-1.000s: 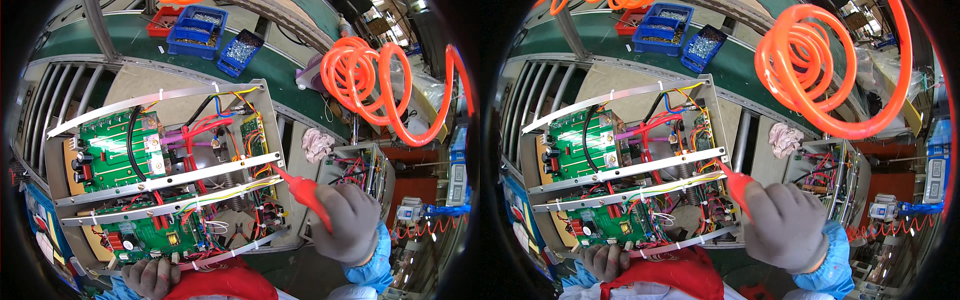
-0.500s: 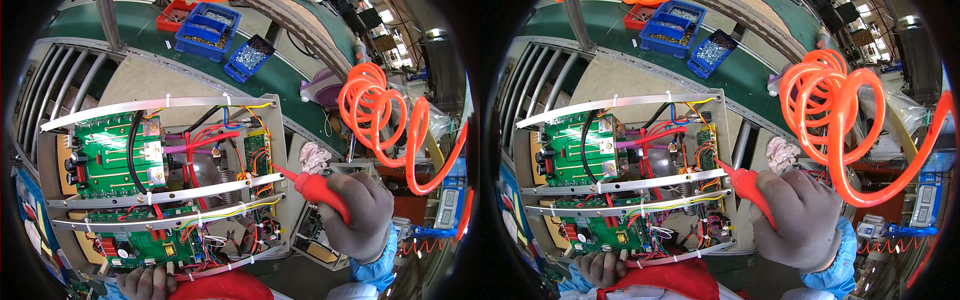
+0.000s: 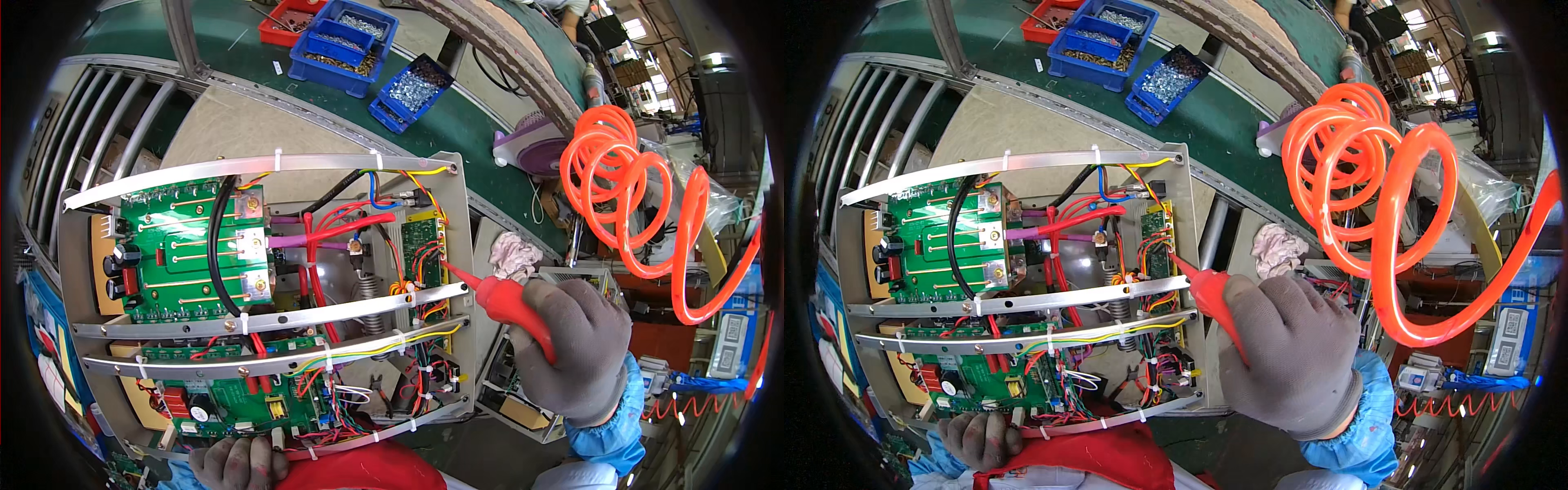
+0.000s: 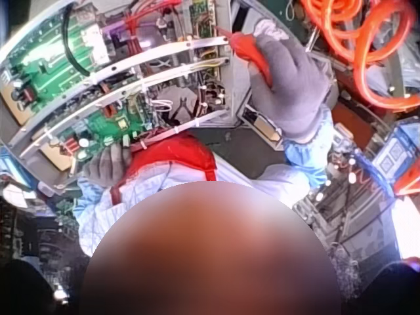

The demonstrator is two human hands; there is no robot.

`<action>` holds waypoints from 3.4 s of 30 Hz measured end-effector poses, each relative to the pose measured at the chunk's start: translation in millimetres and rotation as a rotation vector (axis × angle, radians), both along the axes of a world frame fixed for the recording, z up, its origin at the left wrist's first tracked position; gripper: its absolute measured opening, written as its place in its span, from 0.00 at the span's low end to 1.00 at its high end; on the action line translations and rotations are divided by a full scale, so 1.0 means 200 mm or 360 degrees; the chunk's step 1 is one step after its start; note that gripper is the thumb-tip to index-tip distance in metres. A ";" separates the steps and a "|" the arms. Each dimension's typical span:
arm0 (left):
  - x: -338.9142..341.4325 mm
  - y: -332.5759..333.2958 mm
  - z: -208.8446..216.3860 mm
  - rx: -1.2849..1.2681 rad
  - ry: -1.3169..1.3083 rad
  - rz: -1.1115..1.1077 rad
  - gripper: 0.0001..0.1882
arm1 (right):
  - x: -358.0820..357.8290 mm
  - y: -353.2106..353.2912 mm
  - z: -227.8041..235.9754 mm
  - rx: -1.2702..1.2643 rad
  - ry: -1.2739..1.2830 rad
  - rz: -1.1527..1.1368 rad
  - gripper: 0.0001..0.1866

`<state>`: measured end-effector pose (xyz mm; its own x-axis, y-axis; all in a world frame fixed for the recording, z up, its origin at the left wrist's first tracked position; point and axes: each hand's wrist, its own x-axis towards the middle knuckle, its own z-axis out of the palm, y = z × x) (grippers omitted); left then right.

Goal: Assembling and cleaning internal components of a solar inverter on a production line.

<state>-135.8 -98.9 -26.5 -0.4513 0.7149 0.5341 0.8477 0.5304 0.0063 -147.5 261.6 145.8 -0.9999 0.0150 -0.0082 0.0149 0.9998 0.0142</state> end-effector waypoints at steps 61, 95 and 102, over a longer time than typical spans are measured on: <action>-0.09 0.07 0.18 -0.0287 -0.0773 0.0020 0.18 | -0.37 0.37 -0.02 -0.0400 -0.0541 -0.0060 0.25; 0.00 0.07 0.17 -0.0152 -0.0581 0.0117 0.13 | -0.24 0.35 0.02 -0.0643 -0.0219 -0.0035 0.19; 0.01 0.04 0.12 -0.0258 -0.0266 0.0083 0.14 | -0.11 0.30 0.03 -0.0383 0.0009 0.0000 0.18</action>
